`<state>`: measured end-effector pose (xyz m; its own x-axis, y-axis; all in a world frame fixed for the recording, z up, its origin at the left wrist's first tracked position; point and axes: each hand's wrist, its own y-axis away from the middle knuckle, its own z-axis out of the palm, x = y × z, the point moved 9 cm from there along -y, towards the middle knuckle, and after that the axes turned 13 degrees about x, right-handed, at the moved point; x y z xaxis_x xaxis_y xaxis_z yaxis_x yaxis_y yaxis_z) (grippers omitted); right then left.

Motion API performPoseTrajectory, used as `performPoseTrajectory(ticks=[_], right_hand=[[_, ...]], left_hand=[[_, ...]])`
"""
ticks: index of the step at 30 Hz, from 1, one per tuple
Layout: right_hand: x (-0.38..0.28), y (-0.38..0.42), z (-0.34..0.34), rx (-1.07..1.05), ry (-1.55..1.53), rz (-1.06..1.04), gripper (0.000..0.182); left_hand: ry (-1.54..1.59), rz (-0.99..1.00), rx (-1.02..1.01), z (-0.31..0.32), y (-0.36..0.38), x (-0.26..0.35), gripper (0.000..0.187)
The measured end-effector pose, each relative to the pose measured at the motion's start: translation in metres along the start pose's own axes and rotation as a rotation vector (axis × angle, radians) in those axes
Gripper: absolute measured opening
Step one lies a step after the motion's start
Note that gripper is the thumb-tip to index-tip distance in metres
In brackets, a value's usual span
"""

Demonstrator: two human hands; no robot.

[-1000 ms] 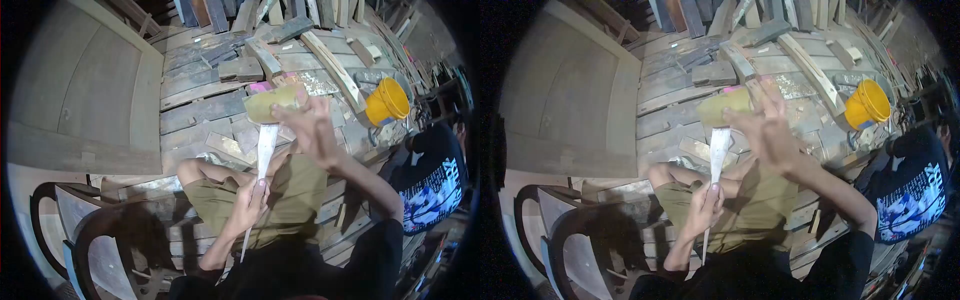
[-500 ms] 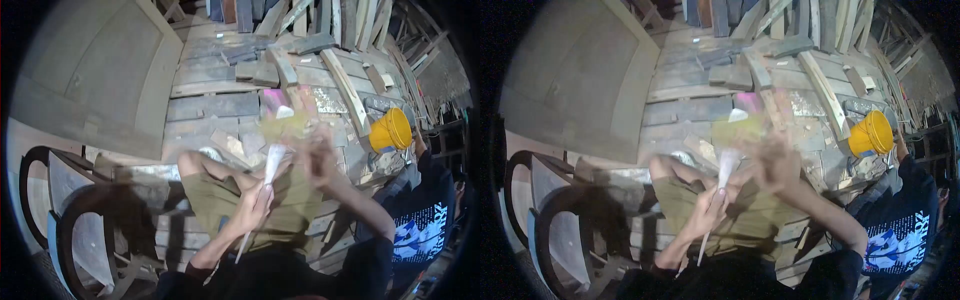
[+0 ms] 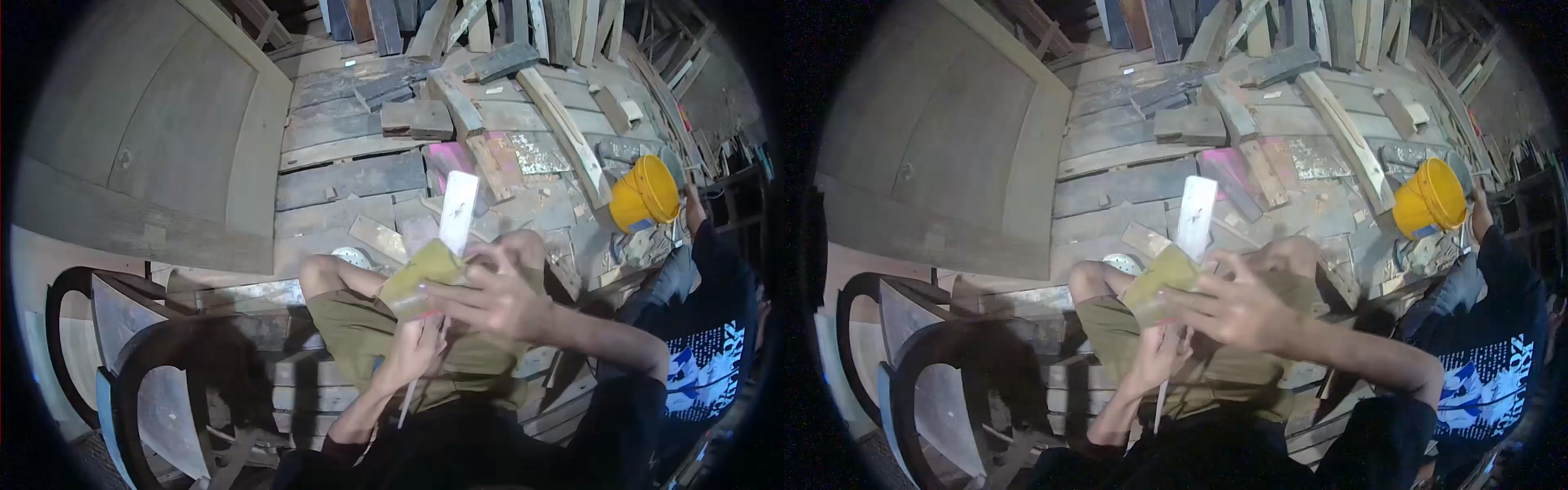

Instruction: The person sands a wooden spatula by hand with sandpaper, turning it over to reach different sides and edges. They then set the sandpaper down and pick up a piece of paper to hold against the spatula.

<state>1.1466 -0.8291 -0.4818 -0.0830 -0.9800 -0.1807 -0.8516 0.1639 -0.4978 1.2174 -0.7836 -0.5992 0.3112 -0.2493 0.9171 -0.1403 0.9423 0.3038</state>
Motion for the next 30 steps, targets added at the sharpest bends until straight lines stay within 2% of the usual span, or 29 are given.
performPoseTrajectory(ticks=[2, 3, 5, 6, 8, 9, 11, 12, 14, 15, 18, 19, 20, 21, 23, 25, 26, 28, 30], right_hand=[[0.082, 0.006, -0.015, 0.254, -0.317, 0.588, 0.039], [0.092, 0.015, 0.002, 0.255, -0.615, 0.798, 0.038], [0.105, 0.041, 0.033, 0.45, -1.215, 1.28, 0.036], [0.082, 0.053, 0.065, 0.438, -1.775, 1.699, 0.033], [0.074, 0.059, 0.069, 0.417, -1.693, 1.708, 0.033], [0.094, 0.046, 0.034, 0.409, -1.041, 1.262, 0.035], [0.054, 0.001, -0.018, 0.29, 0.189, 0.284, 0.039], [0.018, -0.003, -0.002, 0.136, 0.096, 0.117, 0.036], [0.049, 0.001, -0.018, 0.179, 0.057, 0.299, 0.033], [0.09, 0.01, -0.024, 0.275, -0.025, 0.585, 0.032], [0.034, 0.001, -0.014, 0.191, 0.16, 0.182, 0.034], [0.009, -0.001, -0.007, 0.11, 0.077, 0.024, 0.034], [0.032, -0.001, -0.017, 0.2, 0.124, 0.182, 0.035], [0.065, 0.003, -0.031, 0.285, 0.174, 0.335, 0.036], [0.074, 0.013, -0.026, 0.316, 0.171, 0.383, 0.037], [0.016, 0.009, -0.005, 0.261, 0.1, 0.067, 0.04], [0.011, 0.003, -0.014, 0.223, 0.087, -0.001, 0.046], [0.077, 0.004, -0.033, 0.389, -0.03, 0.385, 0.049], [0.073, 0.005, -0.035, 0.306, 0.168, 0.423, 0.047]], left_hand=[[-0.011, -0.063, -0.037, 0.006, -0.005, 0.011, 0.027], [-0.008, -0.097, -0.053, 0.011, -0.003, 0.014, 0.028], [-0.067, -0.048, -0.028, 0.011, -0.009, 0.019, 0.028], [-0.083, -0.03, -0.02, 0.009, -0.01, 0.019, 0.028], [-0.004, -0.067, -0.019, 0.01, -0.004, 0.017, 0.033], [0.007, -0.077, -0.009, 0.013, -0.002, 0.017, 0.033], [0.027, -0.087, 0.014, 0.015, -0.003, 0.019, 0.033], [0.028, -0.093, -0.001, 0.015, -0.008, 0.022, 0.032], [0.027, -0.143, -0.017, 0.011, -0.002, 0.018, 0.029], [0.03, -0.162, -0.027, 0.01, -0.002, 0.016, 0.028], [-0.025, 0.03, 0.042, 0.006, -0.008, 0.017, 0.032], [-0.029, 0.071, 0.081, 0.002, -0.006, 0.019, 0.033], [-0.068, 0.03, -0.007, 0.004, -0.005, 0.014, 0.032], [-0.07, -0.008, -0.012, 0.007, -0.006, 0.017, 0.032], [-0.063, -0.079, -0.011, 0.013, -0.005, 0.019, 0.032], [-0.034, -0.037, 0.008, 0.011, -0.011, 0.019, 0.031], [-0.057, -0.039, 0.009, 0.011, -0.008, 0.02, 0.031], [-0.034, -0.039, -0.017, 0.014, -0.007, 0.017, 0.03], [0.022, -0.071, -0.018, 0.017, -0.002, 0.02, 0.03]])
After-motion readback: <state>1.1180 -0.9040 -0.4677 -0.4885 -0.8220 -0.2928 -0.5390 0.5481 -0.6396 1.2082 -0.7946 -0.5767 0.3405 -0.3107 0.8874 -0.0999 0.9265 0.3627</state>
